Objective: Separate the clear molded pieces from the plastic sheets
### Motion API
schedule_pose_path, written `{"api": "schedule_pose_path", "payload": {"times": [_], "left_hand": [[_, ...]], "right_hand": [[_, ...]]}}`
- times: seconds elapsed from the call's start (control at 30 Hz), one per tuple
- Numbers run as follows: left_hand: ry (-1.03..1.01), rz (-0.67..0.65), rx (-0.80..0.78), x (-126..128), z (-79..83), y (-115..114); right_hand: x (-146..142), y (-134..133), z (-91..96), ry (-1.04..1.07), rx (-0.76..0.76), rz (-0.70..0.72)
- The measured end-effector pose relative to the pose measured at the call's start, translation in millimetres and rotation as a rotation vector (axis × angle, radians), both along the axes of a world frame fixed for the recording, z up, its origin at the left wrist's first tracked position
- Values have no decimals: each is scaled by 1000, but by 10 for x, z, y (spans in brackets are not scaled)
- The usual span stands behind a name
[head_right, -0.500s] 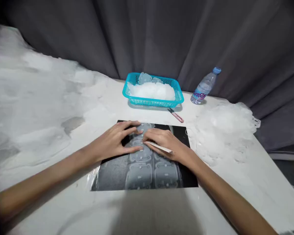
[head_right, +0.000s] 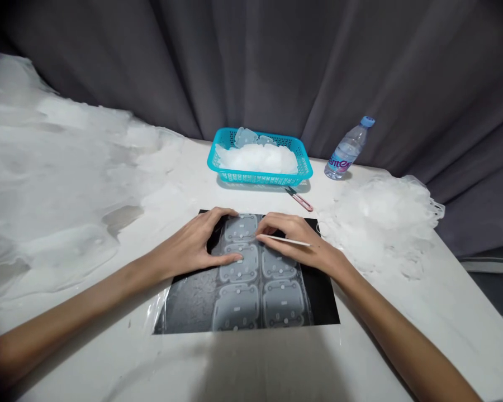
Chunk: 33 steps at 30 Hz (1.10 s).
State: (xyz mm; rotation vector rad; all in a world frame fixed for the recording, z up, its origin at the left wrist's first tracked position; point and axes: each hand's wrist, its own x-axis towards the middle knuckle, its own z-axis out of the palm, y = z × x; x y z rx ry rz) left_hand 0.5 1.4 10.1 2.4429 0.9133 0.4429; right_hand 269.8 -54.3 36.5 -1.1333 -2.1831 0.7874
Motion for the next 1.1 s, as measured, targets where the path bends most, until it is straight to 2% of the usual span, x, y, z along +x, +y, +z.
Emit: {"api": "schedule_pose_path", "payload": {"times": [0.1,0.2,0.3,0.37,0.53,0.67,0.83,0.97,1.1], "left_hand": [[8,13,-16,-7,5,0],[17,25,-22,-14,9,0],[14,33,4,-17,10,3],[6,36,29,-18,4,6],[23,48,39,-22,-25,24],[23,53,70,-33,-69,49],[19,60,134,-44,-117,82],[8,97,59,-40,-99,108],[-30,107,18,-28,-69,125]], "right_hand": [[123,78,74,18,59,-99],[312,184,115,50,148,-267],[486,280,51,126,173,-437],[528,319,-50,149,183,-481],[359,315,-338,109,285,-397],[237,290,-477,102,339,-331],[240,300,-529,-6,427,-345],[224,306,-526,-163,491,-287],[214,306,-521,-201,500,-309]]}}
